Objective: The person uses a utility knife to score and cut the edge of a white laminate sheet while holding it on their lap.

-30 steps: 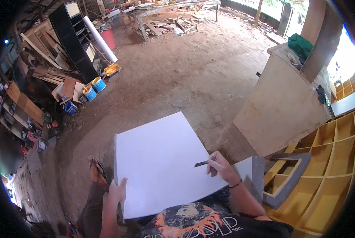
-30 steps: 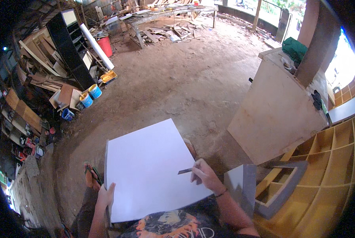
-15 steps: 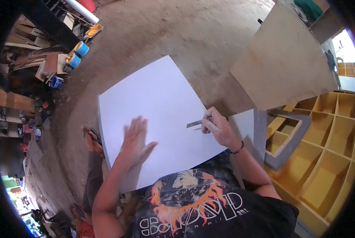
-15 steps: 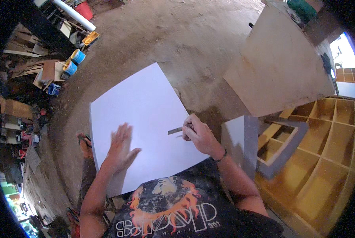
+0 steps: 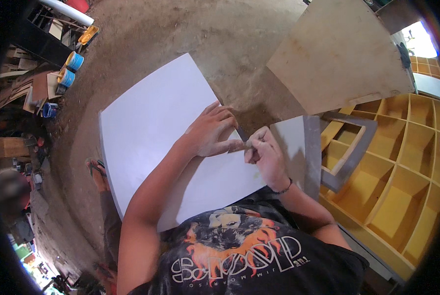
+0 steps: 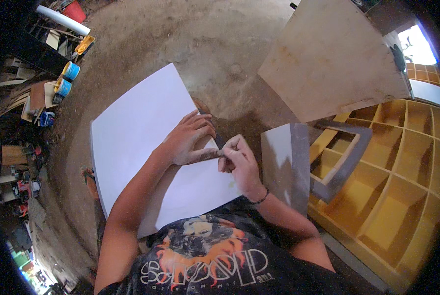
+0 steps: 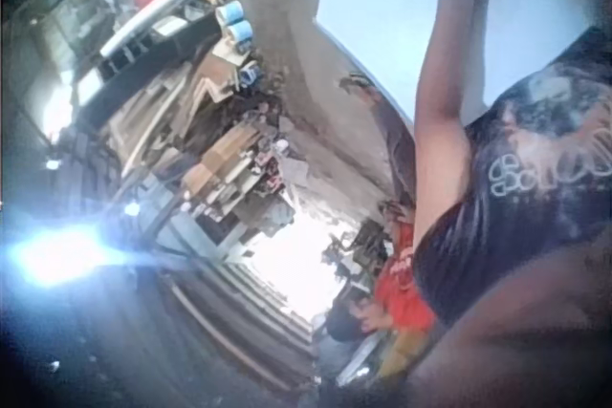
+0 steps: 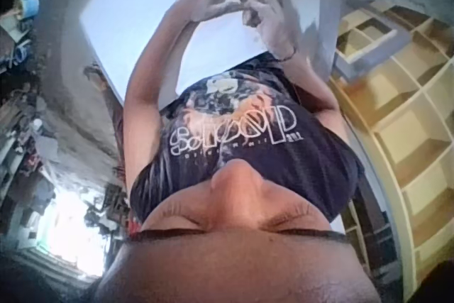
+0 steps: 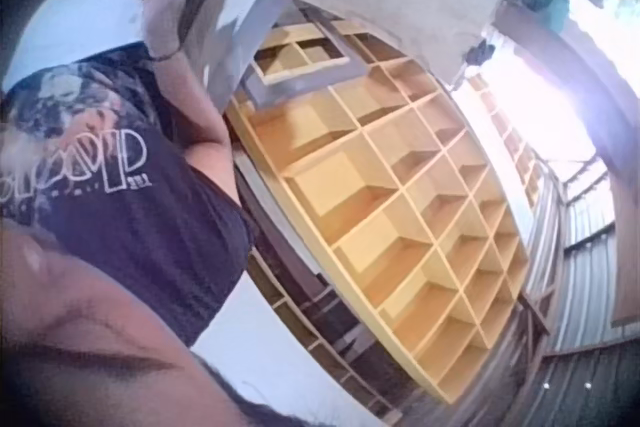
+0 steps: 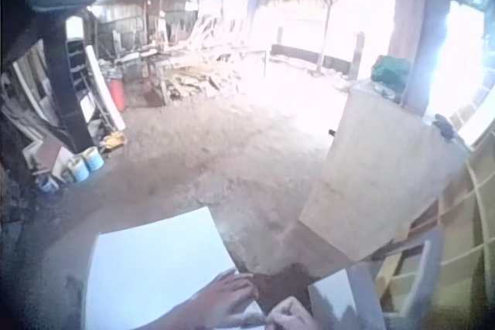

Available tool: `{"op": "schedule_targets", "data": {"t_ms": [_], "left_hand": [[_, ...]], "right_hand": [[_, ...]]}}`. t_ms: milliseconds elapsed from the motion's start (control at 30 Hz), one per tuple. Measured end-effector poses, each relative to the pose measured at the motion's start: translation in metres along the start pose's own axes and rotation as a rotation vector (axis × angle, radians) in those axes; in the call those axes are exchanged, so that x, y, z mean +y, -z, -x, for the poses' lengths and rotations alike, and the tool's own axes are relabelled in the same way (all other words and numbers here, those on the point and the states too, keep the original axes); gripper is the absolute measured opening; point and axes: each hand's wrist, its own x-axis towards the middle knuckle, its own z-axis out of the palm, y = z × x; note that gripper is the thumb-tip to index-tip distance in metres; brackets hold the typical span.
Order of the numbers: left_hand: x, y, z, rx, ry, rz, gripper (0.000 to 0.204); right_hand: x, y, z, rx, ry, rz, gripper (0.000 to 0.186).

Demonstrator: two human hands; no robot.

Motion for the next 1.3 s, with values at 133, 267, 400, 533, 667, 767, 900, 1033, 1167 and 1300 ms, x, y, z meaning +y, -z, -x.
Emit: {"op": "schedule_targets", "data": {"t_ms": [133, 267, 400, 533, 667, 767, 900, 1033, 1167, 1300], "left_hand": [[-0.007, -0.01, 0.013, 0.007, -0.087, 0.129, 0.05], [-0.003, -0.011, 0.014, 0.057, -0.05, 0.233, 0.043], [-0.005, 0.004, 0.026, 0.186, 0.017, 0.457, 0.046], [-0.021, 0.003, 0.03, 0.315, 0.14, 0.464, 0.051], [-0.023, 0.0, 0.026, 0.324, 0.246, 0.449, 0.044], [-0.022, -0.003, 0.026, 0.344, 0.241, 0.407, 0.036], [-0.022, -0.006, 0.023, 0.368, 0.261, 0.405, 0.031], [-0.026, -0.011, 0.022, 0.408, 0.284, 0.369, 0.028], [-0.023, -0.011, 0.022, 0.423, 0.295, 0.409, 0.026], [-0.026, -0.007, 0.022, 0.393, 0.285, 0.342, 0.027]], "right_hand": [[0.016, -0.006, 0.012, -0.047, 0.002, -0.085, 0.008], [0.0, 0.021, -0.015, -0.012, 0.005, 0.117, 0.006], [-0.01, 0.041, -0.041, -0.016, 0.019, 0.153, 0.009], [-0.021, 0.034, -0.054, -0.096, 0.0, 0.351, 0.015], [-0.019, 0.03, -0.078, -0.167, 0.023, 0.484, 0.015], [-0.014, 0.029, -0.099, -0.188, 0.027, 0.543, 0.014], [-0.006, 0.03, -0.122, -0.227, 0.011, 0.548, 0.013], [-0.005, 0.023, -0.124, -0.217, 0.015, 0.59, 0.011], [-0.017, 0.018, -0.11, -0.25, -0.076, 0.67, 0.013], [-0.01, 0.015, -0.123, -0.176, 0.033, 0.657, 0.015]]}}
